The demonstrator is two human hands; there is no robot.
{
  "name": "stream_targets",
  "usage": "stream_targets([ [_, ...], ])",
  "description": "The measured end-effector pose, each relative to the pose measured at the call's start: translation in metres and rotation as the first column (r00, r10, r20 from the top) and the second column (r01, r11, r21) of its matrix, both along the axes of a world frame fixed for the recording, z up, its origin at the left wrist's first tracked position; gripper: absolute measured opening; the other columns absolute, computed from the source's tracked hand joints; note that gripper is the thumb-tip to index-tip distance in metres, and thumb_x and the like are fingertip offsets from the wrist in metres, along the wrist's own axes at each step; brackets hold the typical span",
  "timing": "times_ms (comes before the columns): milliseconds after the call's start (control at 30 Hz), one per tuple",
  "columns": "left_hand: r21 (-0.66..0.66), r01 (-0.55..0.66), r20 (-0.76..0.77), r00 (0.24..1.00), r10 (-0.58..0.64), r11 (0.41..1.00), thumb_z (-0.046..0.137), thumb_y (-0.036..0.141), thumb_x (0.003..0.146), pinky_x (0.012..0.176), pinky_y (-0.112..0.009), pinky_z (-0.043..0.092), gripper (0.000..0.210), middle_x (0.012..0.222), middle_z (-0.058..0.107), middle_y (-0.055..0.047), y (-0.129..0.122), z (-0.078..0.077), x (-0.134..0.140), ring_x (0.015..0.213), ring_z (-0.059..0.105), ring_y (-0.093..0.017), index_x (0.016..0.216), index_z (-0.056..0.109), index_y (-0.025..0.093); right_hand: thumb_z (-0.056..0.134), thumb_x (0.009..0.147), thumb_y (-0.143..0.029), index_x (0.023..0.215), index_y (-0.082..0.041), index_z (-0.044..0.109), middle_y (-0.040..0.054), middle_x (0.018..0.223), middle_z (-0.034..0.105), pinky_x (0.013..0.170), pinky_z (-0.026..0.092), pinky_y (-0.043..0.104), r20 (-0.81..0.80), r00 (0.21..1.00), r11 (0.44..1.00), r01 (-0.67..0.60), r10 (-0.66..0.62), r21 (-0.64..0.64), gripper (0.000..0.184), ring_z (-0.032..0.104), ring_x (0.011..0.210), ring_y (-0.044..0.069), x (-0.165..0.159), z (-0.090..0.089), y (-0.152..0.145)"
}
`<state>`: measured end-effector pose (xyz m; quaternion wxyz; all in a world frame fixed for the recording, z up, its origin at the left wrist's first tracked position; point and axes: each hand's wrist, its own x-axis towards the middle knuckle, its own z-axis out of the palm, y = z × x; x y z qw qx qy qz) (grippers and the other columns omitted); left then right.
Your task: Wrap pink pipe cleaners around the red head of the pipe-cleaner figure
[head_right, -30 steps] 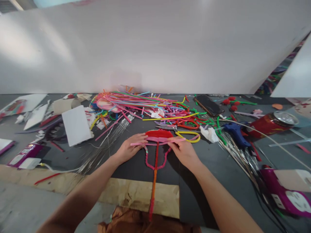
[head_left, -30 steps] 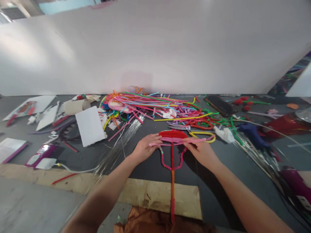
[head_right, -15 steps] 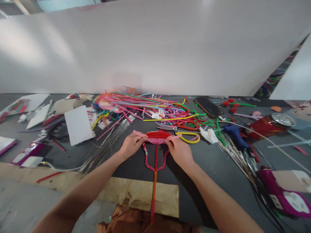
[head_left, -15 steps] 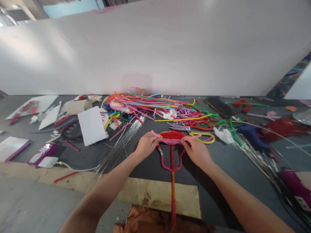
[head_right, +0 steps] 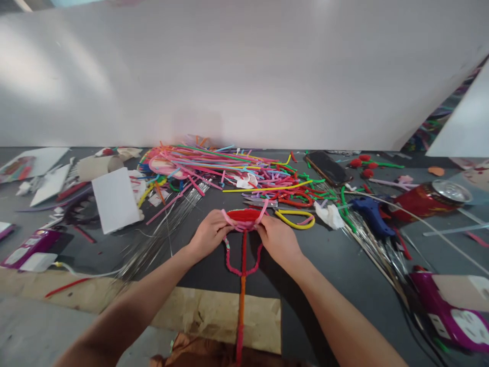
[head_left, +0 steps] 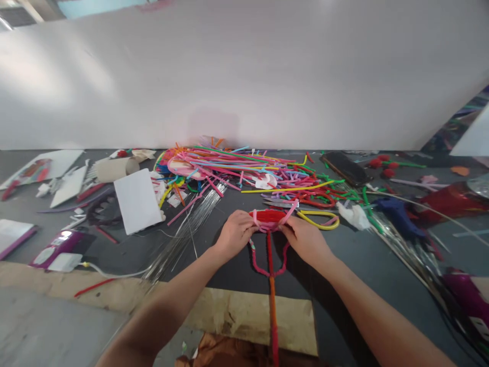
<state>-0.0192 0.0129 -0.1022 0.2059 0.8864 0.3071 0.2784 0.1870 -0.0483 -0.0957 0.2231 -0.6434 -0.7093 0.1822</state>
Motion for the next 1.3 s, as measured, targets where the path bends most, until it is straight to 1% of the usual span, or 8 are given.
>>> stream_targets([
  [100,-0.056,-0.039,-0.026,0.999,0.038,0.998,0.047,0.027,0.09,0.087,-0.036,0.042,0.023,0.089,0.07,-0.005,0.0,0.004,0.005,0.094,0.056,-0.019,0.088,0.069,0.02,0.046,0.089,-0.023,0.102,-0.02,0.061,0.0078,0.101,0.067,0.08,0.044,0.034,0.019,0.998,0.995,-0.056,0.054,0.088,0.02,0.058,0.094,0.022,-0.002,-0.005,-0.001],
  [267,-0.141,-0.122,-0.044,0.992,0.117,0.982,0.046,0.026,0.09,0.088,-0.036,0.041,0.022,0.091,0.067,-0.005,-0.001,0.004,0.01,0.096,0.057,-0.019,0.087,0.067,0.02,0.045,0.09,-0.024,0.089,-0.018,0.065,0.0103,0.089,0.067,0.082,0.044,0.038,0.147,0.989,0.965,-0.067,0.03,0.253,0.02,0.055,0.091,0.025,-0.008,-0.007,0.003],
  [467,-0.164,-0.144,-0.022,0.99,0.142,0.976,0.046,0.025,0.09,0.086,-0.035,0.043,0.021,0.091,0.066,-0.006,-0.001,0.004,0.011,0.093,0.058,-0.019,0.082,0.065,0.018,0.043,0.092,-0.028,0.088,-0.016,0.064,0.0083,0.075,0.067,0.069,0.042,0.03,0.198,0.98,0.974,-0.038,-0.007,0.224,0.025,0.058,0.076,0.021,-0.015,-0.011,0.007],
  [667,-0.194,-0.153,-0.031,0.988,0.15,0.969,0.047,0.024,0.089,0.084,-0.034,0.043,0.018,0.09,0.066,-0.005,-0.004,0.009,0.014,0.092,0.058,-0.018,0.087,0.065,0.02,0.041,0.093,-0.028,0.085,-0.017,0.064,0.006,0.068,0.064,0.063,0.037,0.028,0.213,0.977,0.97,-0.045,-0.007,0.24,0.027,0.056,0.068,0.019,-0.018,-0.011,0.006],
  [867,-0.22,-0.151,-0.068,0.988,0.139,0.964,0.05,0.021,0.087,0.082,-0.034,0.042,0.018,0.088,0.067,-0.005,-0.007,0.01,0.017,0.089,0.058,-0.019,0.092,0.067,0.022,0.041,0.094,-0.029,0.086,-0.018,0.065,0.006,0.076,0.068,0.069,0.037,0.029,0.138,0.989,0.957,-0.086,0.049,0.276,0.027,0.057,0.077,0.019,-0.02,-0.012,0.005],
  [933,-0.202,-0.14,-0.045,0.99,0.133,0.969,0.05,0.022,0.087,0.084,-0.035,0.041,0.019,0.09,0.068,-0.005,-0.008,0.009,0.017,0.091,0.059,-0.019,0.095,0.067,0.022,0.043,0.093,-0.029,0.088,-0.017,0.065,0.0058,0.079,0.069,0.07,0.037,0.029,0.109,0.992,0.952,-0.089,0.059,0.294,0.026,0.059,0.078,0.019,-0.02,-0.014,0.005],
  [1100,-0.047,-0.061,-0.03,0.998,0.06,0.997,0.045,0.022,0.088,0.087,-0.036,0.04,0.025,0.086,0.072,-0.003,-0.01,0.007,0.018,0.091,0.061,-0.018,0.076,0.067,0.022,0.045,0.092,-0.03,0.087,-0.018,0.066,0.0054,0.079,0.07,0.071,0.037,0.029,0.074,0.996,0.947,-0.079,0.058,0.312,0.025,0.06,0.076,0.018,-0.02,-0.017,0.005],
  [1300,0.025,-0.089,-0.053,0.995,0.09,0.996,0.049,0.029,0.087,0.089,-0.037,0.039,0.025,0.081,0.073,-0.002,-0.01,0.01,0.019,0.083,0.063,-0.017,0.071,0.067,0.023,0.045,0.092,-0.027,0.084,-0.018,0.068,0.0053,0.078,0.071,0.069,0.036,0.031,0.089,0.993,0.941,-0.104,0.079,0.322,0.026,0.062,0.076,0.019,-0.021,-0.016,0.004],
])
